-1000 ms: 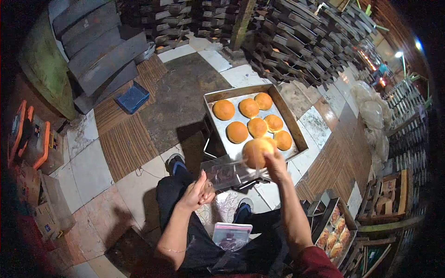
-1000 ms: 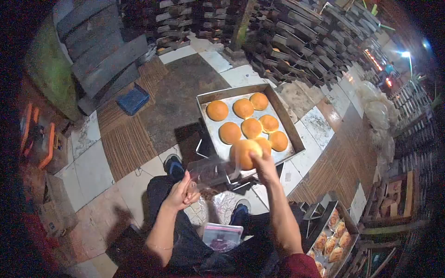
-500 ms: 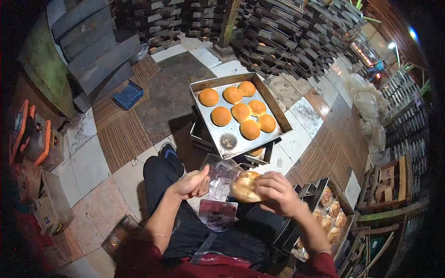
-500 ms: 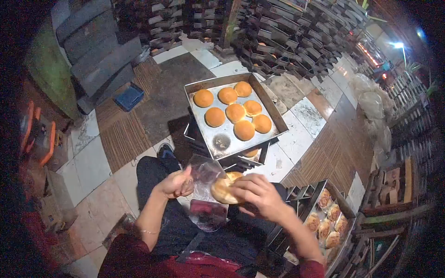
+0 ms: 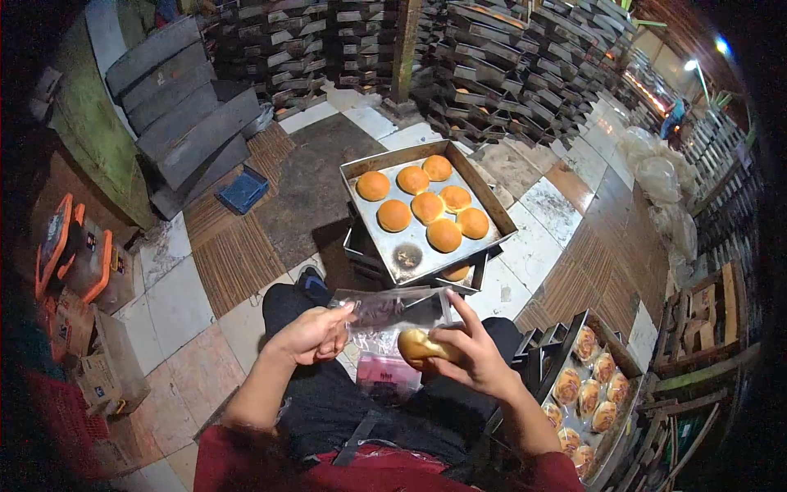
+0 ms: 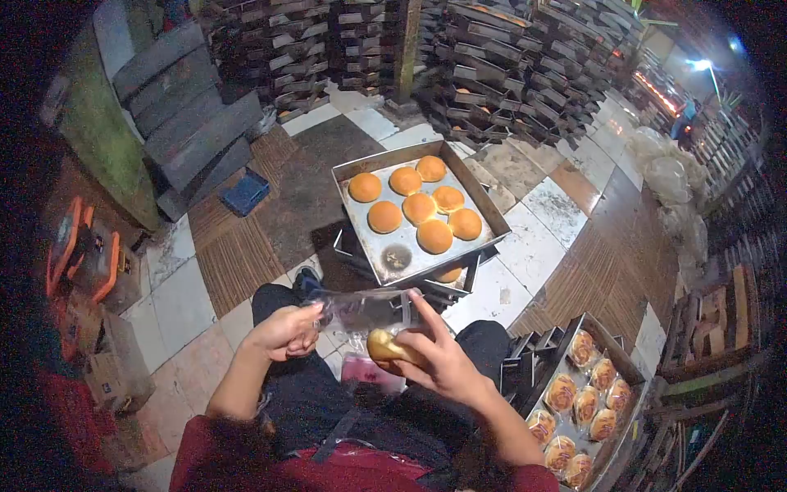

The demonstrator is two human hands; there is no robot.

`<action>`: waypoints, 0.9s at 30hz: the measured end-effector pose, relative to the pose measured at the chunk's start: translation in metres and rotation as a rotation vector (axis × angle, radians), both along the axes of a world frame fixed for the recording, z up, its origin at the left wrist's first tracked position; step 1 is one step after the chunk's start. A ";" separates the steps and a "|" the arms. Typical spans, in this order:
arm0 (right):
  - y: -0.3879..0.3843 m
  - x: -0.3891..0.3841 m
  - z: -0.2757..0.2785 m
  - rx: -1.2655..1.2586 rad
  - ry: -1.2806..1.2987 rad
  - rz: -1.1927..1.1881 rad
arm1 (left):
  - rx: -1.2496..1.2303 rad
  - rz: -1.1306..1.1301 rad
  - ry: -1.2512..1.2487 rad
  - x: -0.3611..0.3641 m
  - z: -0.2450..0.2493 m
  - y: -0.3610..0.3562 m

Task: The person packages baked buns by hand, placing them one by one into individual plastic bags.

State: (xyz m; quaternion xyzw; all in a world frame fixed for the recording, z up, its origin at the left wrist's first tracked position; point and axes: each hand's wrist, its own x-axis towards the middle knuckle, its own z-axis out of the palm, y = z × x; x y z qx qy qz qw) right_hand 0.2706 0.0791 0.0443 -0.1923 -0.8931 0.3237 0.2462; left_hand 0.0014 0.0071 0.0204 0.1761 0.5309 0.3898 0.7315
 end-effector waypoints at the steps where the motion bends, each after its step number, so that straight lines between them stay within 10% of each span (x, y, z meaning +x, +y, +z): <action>1: 0.001 0.003 -0.003 -0.001 0.000 -0.002 | -0.001 -0.002 0.000 0.000 -0.003 -0.002; 9: 0.007 0.010 -0.013 -0.236 0.133 0.035 | -0.025 -0.176 0.135 -0.020 -0.004 -0.016; 13: 0.012 0.010 -0.015 -1.066 0.321 -0.209 | 0.405 0.010 0.529 -0.022 -0.014 -0.024; 15: 0.015 0.005 -0.014 -1.259 0.400 -0.226 | 0.838 0.030 -0.038 -0.012 -0.014 -0.027; 24: 0.019 0.014 -0.034 -1.198 0.424 -0.273 | 0.465 0.382 0.369 0.000 -0.040 -0.034; 27: 0.025 0.003 -0.029 -1.223 0.715 -0.336 | 0.421 0.558 0.056 -0.010 -0.042 -0.042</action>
